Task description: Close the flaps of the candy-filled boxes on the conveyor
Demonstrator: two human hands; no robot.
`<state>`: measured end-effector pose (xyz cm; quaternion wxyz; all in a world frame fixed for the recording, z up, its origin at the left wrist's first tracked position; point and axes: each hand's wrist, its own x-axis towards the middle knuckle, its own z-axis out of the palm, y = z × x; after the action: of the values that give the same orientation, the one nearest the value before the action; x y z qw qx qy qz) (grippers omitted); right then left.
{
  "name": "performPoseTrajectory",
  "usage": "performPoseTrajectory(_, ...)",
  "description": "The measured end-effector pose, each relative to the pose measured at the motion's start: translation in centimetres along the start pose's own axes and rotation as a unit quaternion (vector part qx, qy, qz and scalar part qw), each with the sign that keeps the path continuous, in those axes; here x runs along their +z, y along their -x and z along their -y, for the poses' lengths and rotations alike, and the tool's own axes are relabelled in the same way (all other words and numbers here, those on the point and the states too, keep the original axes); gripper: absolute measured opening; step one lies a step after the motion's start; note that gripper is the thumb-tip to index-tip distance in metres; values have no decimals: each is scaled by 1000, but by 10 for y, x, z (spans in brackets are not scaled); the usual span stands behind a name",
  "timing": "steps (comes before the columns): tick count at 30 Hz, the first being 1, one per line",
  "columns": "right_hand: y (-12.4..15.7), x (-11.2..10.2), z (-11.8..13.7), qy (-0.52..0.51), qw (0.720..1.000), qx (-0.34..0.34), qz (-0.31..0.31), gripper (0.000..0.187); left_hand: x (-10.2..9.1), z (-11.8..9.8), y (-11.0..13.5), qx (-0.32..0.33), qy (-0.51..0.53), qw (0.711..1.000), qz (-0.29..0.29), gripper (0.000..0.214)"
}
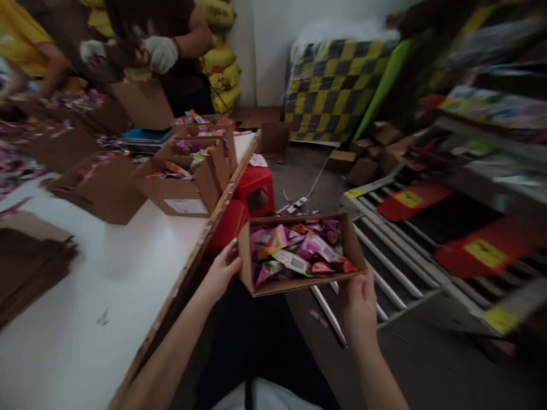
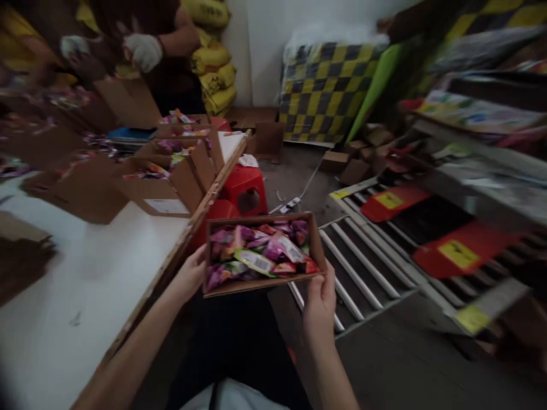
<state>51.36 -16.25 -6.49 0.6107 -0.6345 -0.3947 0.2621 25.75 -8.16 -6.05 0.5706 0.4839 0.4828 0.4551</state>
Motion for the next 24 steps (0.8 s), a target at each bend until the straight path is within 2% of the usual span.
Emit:
performPoseTrajectory(2,7,-52,-25,42,996,14,-81,53,63,33,-11,-15,42,996,77,62)
performPoseTrajectory(5,23,-111,-43,87,979,47,-177,53,143,69,-16,-13,30,991,131,58)
performPoseTrajectory(7,32,-134,-45,104,969,70,-214,54,179,76,-11,10,0,991,136,50)
performPoseTrajectory(8,34,-141,-44,109,965,71,-226,56,190,74,-7,33,-13,991,130,45)
performPoseTrajectory(10,35,-151,-39,115,963,49,-239,58,200,62,2,105,-25,988,115,37)
performPoseTrajectory(12,31,-158,-32,118,967,1,-227,56,199,46,9,207,-40,969,130,36)
performPoseTrajectory(14,22,-165,-26,141,975,-51,-165,49,194,31,11,289,-78,934,196,41)
performPoseTrajectory(16,12,-171,-22,184,976,-81,-82,39,193,21,7,331,-156,890,271,45)
performPoseTrajectory(18,2,-175,-21,217,972,-80,-27,32,195,15,-1,334,-245,853,319,40)
performPoseTrajectory(20,-6,-174,-21,220,973,-58,-27,29,202,12,-9,321,-294,832,343,30)
performPoseTrajectory(22,-13,-169,-24,223,972,-24,-69,31,210,11,-13,298,-304,838,343,24)
performPoseTrajectory(24,-17,-160,-28,258,959,3,-118,35,217,13,-16,279,-300,862,297,22)
